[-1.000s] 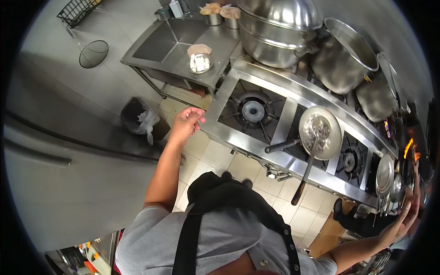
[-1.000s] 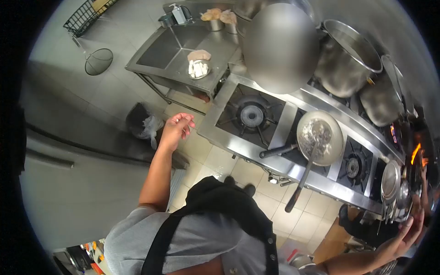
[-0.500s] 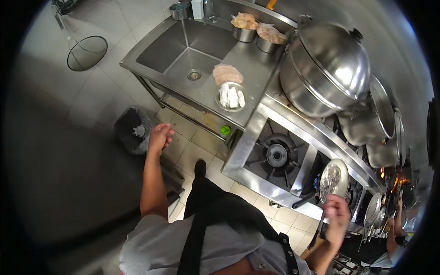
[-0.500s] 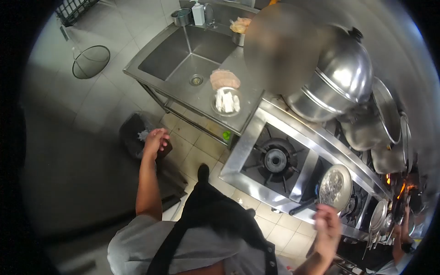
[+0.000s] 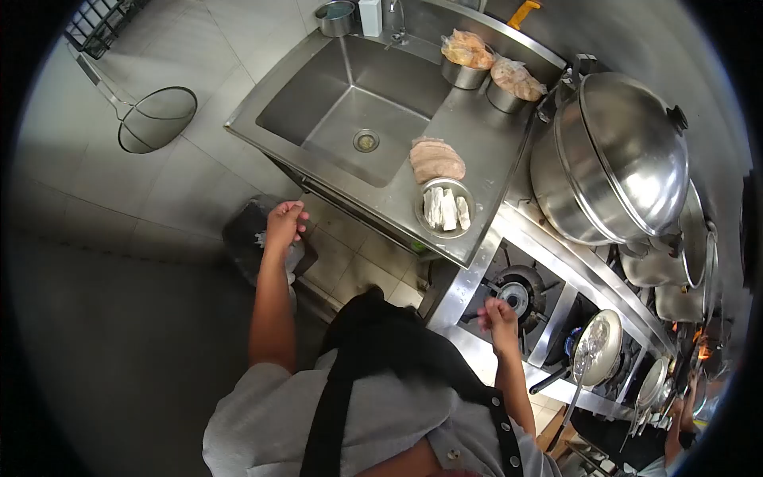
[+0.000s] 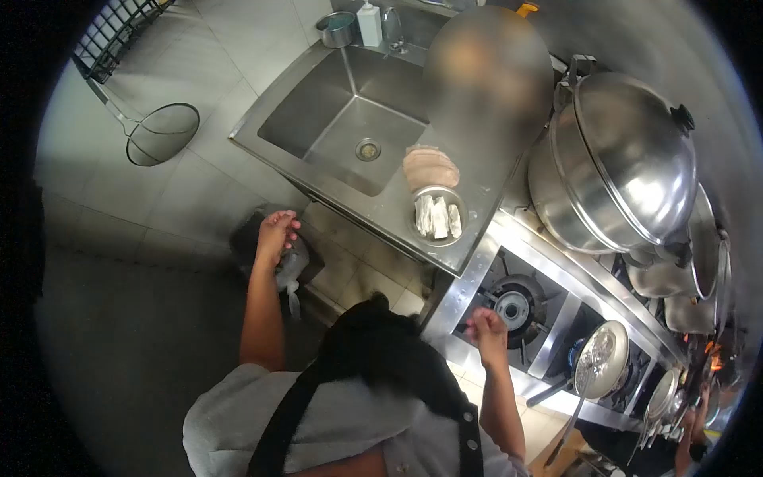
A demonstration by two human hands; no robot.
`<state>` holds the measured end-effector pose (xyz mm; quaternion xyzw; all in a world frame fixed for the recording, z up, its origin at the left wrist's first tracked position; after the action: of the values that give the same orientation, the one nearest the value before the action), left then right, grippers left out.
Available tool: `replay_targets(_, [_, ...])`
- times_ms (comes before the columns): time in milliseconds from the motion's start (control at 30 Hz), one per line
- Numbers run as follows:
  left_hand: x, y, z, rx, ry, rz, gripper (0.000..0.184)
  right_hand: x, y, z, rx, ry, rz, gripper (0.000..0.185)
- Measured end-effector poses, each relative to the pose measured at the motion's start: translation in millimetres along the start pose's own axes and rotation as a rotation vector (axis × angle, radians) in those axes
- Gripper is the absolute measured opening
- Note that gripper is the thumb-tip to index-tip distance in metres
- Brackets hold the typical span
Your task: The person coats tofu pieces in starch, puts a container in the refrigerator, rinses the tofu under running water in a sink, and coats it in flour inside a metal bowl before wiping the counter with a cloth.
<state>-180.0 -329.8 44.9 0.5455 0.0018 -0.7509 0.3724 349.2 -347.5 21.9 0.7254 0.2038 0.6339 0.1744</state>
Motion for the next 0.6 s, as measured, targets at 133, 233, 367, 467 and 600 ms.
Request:
replay_targets(133, [-44, -5, -7, 0.06, -0.074, -0.027, 0.027, 0, -82, -12, -0.03, -0.048, -0.015, 0.038])
replay_targets(233, [-77, -38, -17, 0.099, -0.15, -0.05, 0.028, 18, -133, -25, -0.056, 0.013, 0.021, 0.038])
replay_targets(367, [-143, -116, -52, 0.214, -0.218, -0.151, 0.028, 36, -182, -49, 0.0, 0.066, -0.114, 0.044])
replay_targets(467, [-187, -225, -96, 0.326, -0.298, -0.269, 0.029, 29, -210, -56, 0.045, 0.199, -0.201, 0.041])
replay_targets(600, [-242, -379, -166, 0.251, -0.345, -0.476, 0.049, 44, -212, -76, 0.012, 0.117, -0.198, 0.023])
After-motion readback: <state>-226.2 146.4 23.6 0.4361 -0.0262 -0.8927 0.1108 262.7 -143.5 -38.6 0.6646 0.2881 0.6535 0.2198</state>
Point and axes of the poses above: each hand's wrist, its own y-axis away from the middle knuckle, its own z-axis out of the back of the hand, x = y × z, the point moved 5 cm from there along -y, towards the middle knuckle, and after that the axes turned 14 degrees about -y, right-handed, at the moved point
